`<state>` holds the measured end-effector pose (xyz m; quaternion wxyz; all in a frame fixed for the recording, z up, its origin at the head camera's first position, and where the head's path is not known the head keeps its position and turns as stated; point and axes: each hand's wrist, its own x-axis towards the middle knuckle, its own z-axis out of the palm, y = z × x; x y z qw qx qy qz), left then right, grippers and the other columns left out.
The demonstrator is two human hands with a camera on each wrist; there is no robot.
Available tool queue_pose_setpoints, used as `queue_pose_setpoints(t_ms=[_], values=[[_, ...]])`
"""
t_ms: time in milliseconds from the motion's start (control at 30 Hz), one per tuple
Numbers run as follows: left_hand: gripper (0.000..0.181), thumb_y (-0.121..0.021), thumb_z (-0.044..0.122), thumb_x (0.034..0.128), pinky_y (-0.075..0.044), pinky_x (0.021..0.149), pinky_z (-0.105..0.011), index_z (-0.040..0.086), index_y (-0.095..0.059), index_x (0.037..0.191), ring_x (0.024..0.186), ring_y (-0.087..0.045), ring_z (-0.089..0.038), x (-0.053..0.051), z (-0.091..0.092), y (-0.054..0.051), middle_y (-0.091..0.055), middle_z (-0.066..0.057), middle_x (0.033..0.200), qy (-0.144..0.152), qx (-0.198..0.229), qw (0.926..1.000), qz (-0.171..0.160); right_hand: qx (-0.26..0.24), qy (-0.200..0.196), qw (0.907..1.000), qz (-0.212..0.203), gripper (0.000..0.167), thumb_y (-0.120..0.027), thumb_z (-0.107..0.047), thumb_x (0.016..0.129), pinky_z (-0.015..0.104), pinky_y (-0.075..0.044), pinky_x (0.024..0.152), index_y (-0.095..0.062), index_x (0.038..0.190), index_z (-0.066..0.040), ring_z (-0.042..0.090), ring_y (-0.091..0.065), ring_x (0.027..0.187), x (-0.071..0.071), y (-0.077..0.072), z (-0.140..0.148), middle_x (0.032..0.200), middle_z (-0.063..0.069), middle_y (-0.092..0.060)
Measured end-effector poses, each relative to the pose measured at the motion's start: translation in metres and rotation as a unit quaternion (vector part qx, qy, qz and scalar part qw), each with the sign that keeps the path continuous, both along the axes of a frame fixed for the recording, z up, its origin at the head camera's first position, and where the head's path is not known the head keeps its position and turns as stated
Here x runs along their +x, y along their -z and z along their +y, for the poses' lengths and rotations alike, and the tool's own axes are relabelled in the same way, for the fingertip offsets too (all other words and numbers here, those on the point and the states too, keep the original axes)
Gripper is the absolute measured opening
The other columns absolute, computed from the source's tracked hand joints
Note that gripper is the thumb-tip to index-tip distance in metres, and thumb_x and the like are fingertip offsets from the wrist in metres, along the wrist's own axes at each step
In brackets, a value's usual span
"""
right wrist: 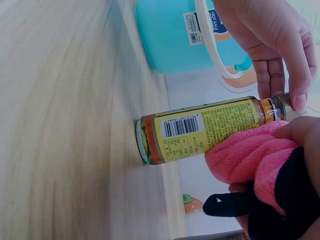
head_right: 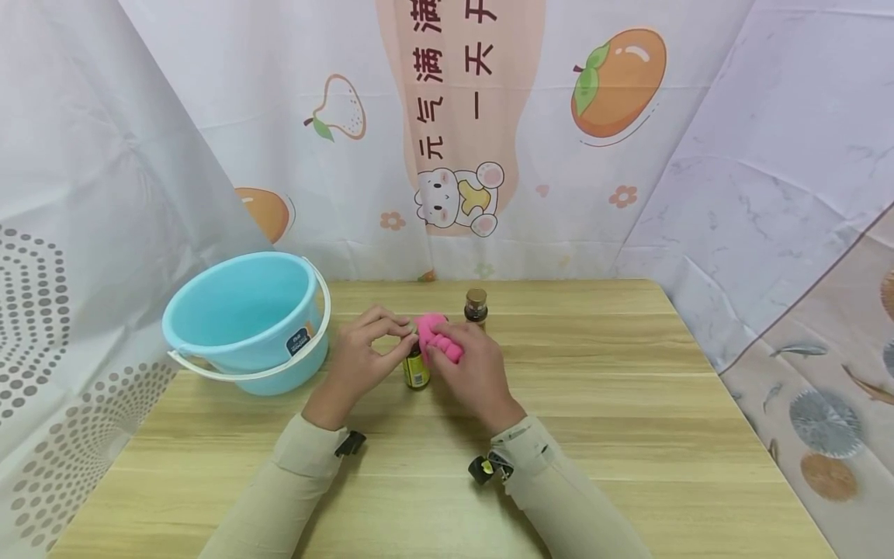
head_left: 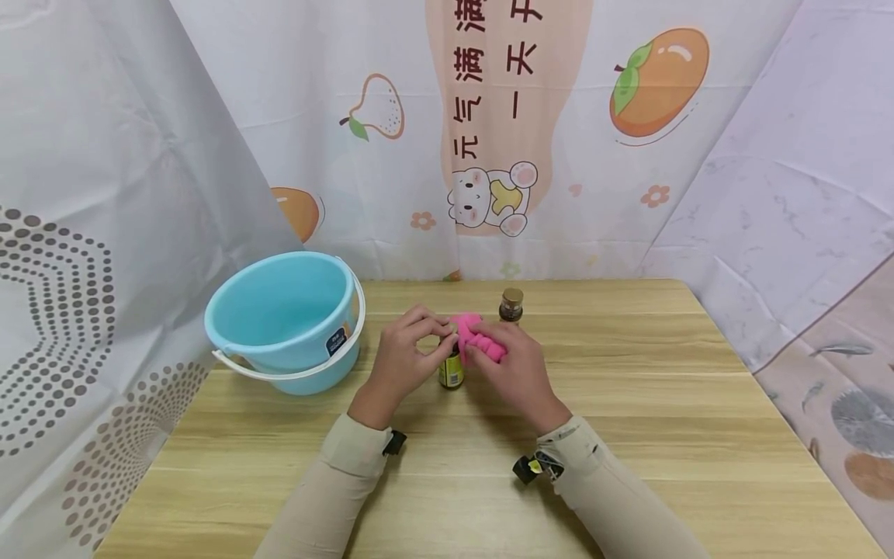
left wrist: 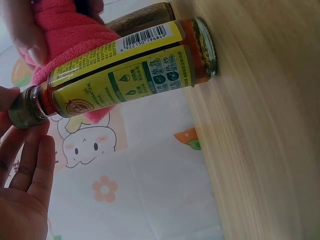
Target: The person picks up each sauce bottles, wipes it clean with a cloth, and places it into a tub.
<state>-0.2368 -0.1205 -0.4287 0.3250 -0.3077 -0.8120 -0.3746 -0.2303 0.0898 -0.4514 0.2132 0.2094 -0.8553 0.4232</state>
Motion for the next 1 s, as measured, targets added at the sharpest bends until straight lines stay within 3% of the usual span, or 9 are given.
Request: queue_pose_setpoints(t_ms=[700, 1000], values=[[0.008, -0.082, 0.014, 0.0890, -0.062, 0.084, -0.030, 0.008, -0.078, 0.085, 0.095, -0.075, -0.015, 0.002, 0.001, -0.002, -0.072, 0.000, 0.093, -0.001, 0.005, 1.0000, 0.000, 0.091, -0.001, 0.9912, -0.097, 0.036, -0.079, -0.030, 0.093, 0.039, -0.059, 0.083, -0.076, 0.125, -0.014, 0.023, -0.069, 0.107, -0.003, 0.014, 0.000, 0.120, 0.008, -0.073], [0.008, -0.083, 0.015, 0.0887, -0.063, 0.084, -0.030, 0.009, -0.079, 0.086, 0.093, -0.075, -0.014, 0.002, 0.002, -0.002, -0.073, 0.000, 0.095, -0.006, 0.001, 1.0000, -0.004, 0.105, 0.000, 0.9867, -0.123, 0.037, -0.078, -0.029, 0.093, 0.039, -0.059, 0.081, -0.075, 0.127, -0.013, 0.024, -0.069, 0.101, -0.004, 0.019, 0.000, 0.118, 0.010, -0.073]])
